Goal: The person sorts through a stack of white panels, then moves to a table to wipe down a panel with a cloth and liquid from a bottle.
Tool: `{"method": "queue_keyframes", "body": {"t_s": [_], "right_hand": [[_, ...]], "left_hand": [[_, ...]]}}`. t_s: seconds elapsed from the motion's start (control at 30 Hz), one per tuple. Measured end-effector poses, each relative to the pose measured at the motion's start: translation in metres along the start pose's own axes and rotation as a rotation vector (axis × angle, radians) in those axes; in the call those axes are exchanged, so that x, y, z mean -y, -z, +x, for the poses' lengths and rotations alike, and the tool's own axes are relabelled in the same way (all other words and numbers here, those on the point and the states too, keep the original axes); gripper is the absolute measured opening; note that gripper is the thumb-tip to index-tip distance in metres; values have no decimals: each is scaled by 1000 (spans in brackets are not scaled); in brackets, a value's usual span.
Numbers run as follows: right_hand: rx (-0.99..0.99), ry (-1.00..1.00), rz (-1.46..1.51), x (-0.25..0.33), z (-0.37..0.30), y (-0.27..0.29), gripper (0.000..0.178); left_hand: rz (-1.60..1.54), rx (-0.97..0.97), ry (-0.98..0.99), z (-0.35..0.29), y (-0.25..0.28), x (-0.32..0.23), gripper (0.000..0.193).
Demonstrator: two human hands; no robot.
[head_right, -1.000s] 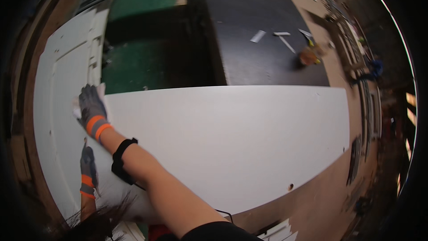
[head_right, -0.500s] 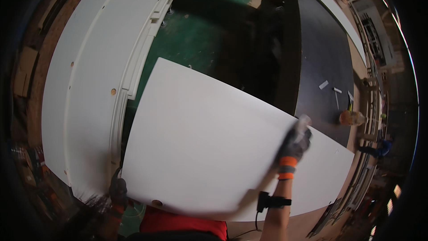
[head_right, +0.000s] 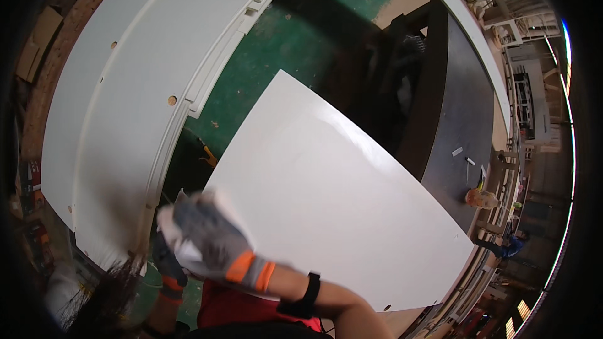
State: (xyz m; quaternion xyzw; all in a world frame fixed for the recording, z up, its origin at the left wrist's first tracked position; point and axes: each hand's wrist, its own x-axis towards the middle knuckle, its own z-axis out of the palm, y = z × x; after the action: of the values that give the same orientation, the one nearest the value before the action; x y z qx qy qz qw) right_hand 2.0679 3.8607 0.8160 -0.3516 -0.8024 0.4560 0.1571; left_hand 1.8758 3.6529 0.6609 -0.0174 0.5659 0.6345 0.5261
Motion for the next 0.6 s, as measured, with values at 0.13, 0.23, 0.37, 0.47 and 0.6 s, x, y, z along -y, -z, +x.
{"method": "queue_keyframes", "body": {"t_s": [0.13,0.23,0.37,0.47,0.6], "right_hand": [[-179,78,-211,-59,-10,-3,64],[-445,-88,-692,-95,64,104,57],[-453,-84,-838,-86,59,86,57],[-108,-24,-305,-31,-3,-11,67],[256,-34,115,20,-7,-6,59]], "left_hand": [[377,-21,62,-4,-91,-26,40],[292,389,21,-4,-82,-33,45],[410,267,14,5,-101,-25,48],[259,539,-102,1,-133,-42,48],[642,496,-386,7,-90,-59,44]]}}
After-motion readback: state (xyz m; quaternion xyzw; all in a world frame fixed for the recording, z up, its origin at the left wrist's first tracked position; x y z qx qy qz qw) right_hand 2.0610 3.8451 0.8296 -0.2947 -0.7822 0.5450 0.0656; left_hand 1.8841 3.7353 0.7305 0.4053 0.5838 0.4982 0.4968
